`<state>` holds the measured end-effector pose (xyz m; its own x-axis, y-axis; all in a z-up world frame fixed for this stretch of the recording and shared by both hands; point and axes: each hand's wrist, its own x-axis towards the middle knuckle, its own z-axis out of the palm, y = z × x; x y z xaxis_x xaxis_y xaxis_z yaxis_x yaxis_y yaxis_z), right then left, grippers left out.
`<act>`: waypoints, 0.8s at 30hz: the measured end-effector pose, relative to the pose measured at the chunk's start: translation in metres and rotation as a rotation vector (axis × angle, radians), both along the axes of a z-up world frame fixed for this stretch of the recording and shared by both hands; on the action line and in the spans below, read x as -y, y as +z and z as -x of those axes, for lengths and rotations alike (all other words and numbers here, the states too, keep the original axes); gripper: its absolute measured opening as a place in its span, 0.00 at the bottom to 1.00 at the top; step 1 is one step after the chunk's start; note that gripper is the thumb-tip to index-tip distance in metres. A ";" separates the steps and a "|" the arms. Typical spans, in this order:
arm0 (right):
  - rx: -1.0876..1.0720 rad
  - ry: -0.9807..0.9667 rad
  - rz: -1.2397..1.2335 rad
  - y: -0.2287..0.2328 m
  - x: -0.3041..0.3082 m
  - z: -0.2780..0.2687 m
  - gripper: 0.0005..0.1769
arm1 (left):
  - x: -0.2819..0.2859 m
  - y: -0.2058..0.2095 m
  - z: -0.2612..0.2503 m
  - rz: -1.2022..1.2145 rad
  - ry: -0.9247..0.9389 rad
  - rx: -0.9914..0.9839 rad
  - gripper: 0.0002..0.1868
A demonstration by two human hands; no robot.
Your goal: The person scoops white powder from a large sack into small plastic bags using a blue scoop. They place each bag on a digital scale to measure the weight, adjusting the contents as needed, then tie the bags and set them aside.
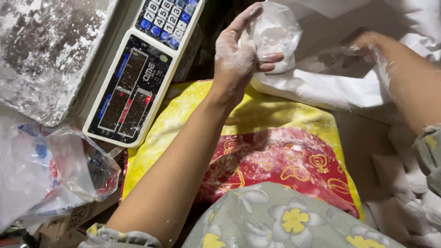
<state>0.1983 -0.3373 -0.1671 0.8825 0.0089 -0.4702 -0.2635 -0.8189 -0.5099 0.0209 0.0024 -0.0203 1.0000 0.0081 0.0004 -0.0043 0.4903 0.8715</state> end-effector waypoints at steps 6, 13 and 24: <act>-0.078 -0.075 -0.137 0.055 0.017 -0.004 0.33 | -0.001 0.001 -0.004 -0.033 0.028 -0.037 0.41; -0.074 -0.102 -0.162 0.103 0.024 -0.006 0.26 | 0.005 0.005 -0.013 -0.081 0.007 -0.033 0.42; -0.183 -0.284 -0.337 0.156 0.033 0.000 0.19 | 0.012 0.019 -0.020 -0.151 0.033 -0.085 0.44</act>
<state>0.1981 -0.3703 -0.0111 0.7748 -0.0423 -0.6308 -0.5636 -0.4983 -0.6588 0.0411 -0.0092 -0.0009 0.9957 0.0468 -0.0801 0.0584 0.3542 0.9333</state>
